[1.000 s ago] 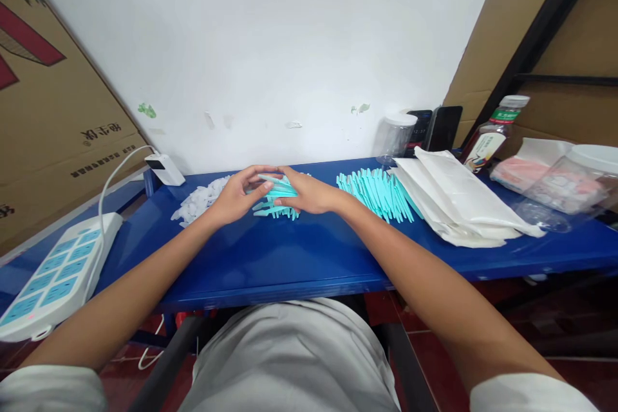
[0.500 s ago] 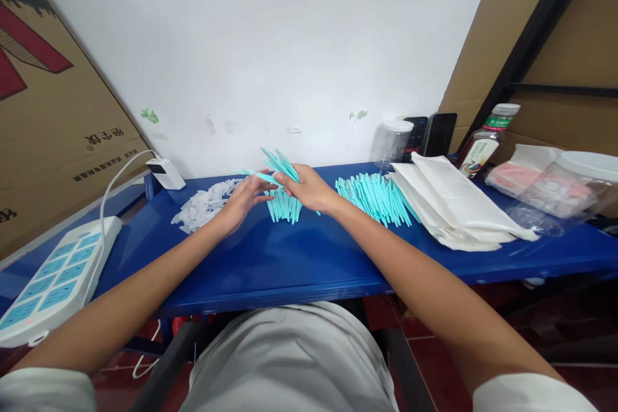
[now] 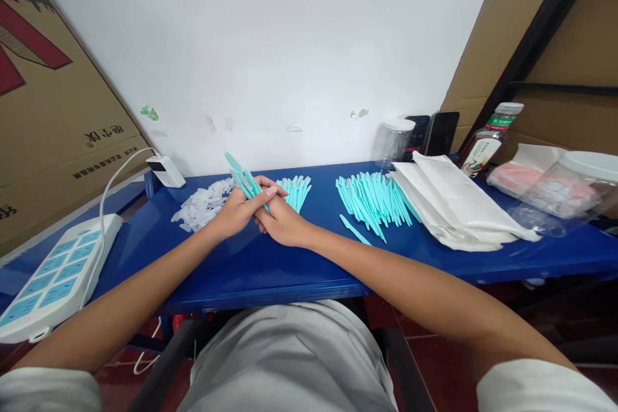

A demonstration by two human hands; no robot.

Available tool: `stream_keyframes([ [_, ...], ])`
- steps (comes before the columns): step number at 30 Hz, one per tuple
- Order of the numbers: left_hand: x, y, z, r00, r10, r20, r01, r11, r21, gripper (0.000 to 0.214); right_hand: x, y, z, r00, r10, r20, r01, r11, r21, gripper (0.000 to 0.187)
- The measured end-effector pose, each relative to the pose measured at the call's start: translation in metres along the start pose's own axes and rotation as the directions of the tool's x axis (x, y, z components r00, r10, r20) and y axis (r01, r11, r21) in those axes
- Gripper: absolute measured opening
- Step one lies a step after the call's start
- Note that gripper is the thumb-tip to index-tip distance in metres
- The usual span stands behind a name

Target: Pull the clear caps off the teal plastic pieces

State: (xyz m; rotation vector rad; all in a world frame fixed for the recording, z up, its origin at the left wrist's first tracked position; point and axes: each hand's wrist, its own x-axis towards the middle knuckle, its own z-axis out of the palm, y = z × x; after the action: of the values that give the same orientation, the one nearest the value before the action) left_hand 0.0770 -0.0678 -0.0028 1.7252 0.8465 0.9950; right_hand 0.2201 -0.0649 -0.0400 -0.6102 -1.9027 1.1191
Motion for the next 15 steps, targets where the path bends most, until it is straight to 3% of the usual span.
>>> stream_keyframes([
  [4, 0.0000, 0.0009, -0.0010, 0.999, 0.043, -0.002, -0.043, 0.996, 0.076, 0.040, -0.0009, -0.0027, -0.0014, 0.998, -0.052, 0.023, 0.054, 0.995, -0.086, 0.005],
  [10, 0.0055, -0.0041, -0.0024, 0.983, 0.180, -0.029, -0.174, 0.973, 0.151, 0.039, 0.0013, 0.0028, -0.0051, 0.971, -0.236, 0.049, 0.238, 0.908, -0.344, 0.025],
  [12, 0.0043, -0.0051, -0.0016, 0.988, 0.146, -0.039, -0.139, 0.978, 0.158, 0.041, 0.0006, 0.0048, -0.0047, 0.971, -0.237, 0.040, 0.236, 0.912, -0.336, 0.025],
  [15, 0.0003, -0.0050, 0.0007, 1.000, 0.009, -0.022, -0.006, 0.992, 0.128, 0.045, -0.0020, 0.0069, -0.0026, 0.991, -0.124, 0.058, 0.133, 0.973, -0.188, 0.036],
])
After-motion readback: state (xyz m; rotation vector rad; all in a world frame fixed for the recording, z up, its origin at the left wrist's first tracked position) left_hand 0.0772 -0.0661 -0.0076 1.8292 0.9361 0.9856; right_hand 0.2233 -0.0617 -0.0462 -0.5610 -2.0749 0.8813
